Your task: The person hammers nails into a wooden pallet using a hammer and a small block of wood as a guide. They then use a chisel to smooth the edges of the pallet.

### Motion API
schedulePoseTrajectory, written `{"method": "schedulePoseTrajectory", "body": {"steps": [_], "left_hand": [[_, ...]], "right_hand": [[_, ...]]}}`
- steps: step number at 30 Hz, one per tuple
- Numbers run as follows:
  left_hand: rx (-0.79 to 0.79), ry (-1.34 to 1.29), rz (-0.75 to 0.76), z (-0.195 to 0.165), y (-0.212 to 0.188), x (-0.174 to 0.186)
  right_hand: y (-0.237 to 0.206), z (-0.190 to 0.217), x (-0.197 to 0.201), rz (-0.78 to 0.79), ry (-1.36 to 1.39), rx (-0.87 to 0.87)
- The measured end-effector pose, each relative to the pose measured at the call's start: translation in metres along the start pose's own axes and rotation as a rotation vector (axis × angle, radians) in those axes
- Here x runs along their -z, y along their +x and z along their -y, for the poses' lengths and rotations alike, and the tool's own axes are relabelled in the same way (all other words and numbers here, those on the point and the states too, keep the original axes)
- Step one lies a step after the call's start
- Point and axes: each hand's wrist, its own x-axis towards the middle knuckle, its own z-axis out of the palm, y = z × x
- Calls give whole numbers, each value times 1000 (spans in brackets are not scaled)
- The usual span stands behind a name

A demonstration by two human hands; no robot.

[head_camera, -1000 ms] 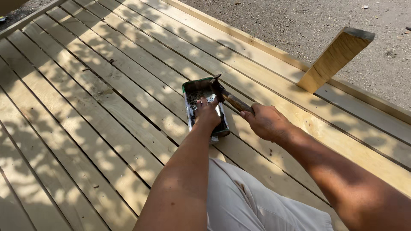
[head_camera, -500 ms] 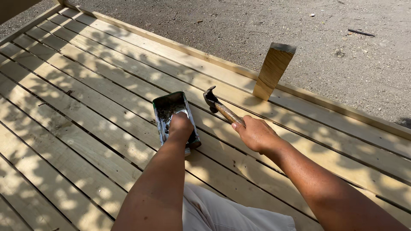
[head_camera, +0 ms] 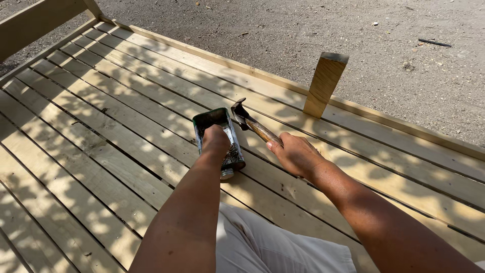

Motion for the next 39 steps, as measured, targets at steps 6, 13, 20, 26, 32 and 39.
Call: {"method": "schedulePoseTrajectory", "body": {"steps": [6, 13, 20, 26, 32, 39], "left_hand": [[-433, 823, 84, 8, -4, 8], [-225, 137, -137, 7, -7, 7], [124, -518, 28, -20, -7, 6], [151, -752, 78, -94, -11, -21], [-33, -874, 239, -180, -18, -67], [-193, -687, 93, -246, -14, -117]], "right_hand": [[-11, -5, 2, -98, -29, 139], [-20, -5, 14, -51, 31, 24], [-31, -12, 26, -7, 100, -64], [-30, -48, 40, -22, 42, -200], [-47, -112, 69, -45, 67, -329], [-49, -174, 98, -143, 278, -500]]}}
